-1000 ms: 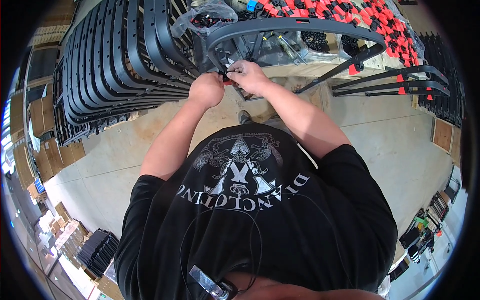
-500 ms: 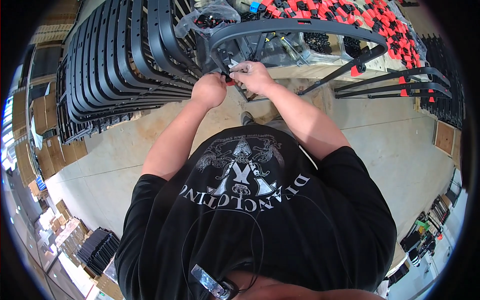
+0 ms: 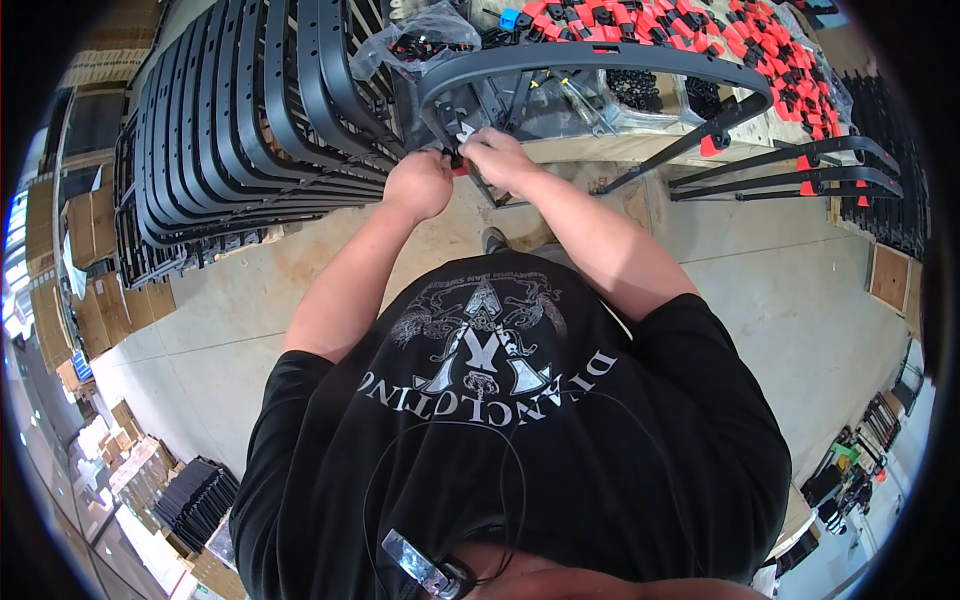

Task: Assembling plastic caps and fasteners onto metal furniture frames at a warehouse workstation.

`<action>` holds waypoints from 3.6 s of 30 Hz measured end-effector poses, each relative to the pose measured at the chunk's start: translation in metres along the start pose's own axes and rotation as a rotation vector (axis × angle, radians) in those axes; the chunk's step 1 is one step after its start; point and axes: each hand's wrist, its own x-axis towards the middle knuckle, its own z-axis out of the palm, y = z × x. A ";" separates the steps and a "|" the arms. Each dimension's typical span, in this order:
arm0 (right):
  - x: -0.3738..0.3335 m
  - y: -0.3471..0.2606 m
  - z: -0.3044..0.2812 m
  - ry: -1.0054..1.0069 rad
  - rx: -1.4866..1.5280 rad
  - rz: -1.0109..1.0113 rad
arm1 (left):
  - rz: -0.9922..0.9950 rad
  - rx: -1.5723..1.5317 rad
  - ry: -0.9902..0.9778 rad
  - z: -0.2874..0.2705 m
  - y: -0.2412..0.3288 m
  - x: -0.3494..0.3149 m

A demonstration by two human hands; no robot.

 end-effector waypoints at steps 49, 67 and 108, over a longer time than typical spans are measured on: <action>0.061 -0.001 -0.146 0.027 -0.966 0.360 | -0.042 0.053 0.017 0.015 -0.001 0.001; -0.113 -0.030 -0.114 -0.523 -0.001 0.256 | 0.375 -1.149 0.041 0.019 0.028 -0.041; -0.104 0.030 -0.064 -0.074 0.017 0.057 | -0.269 -1.507 0.410 0.066 -0.050 -0.014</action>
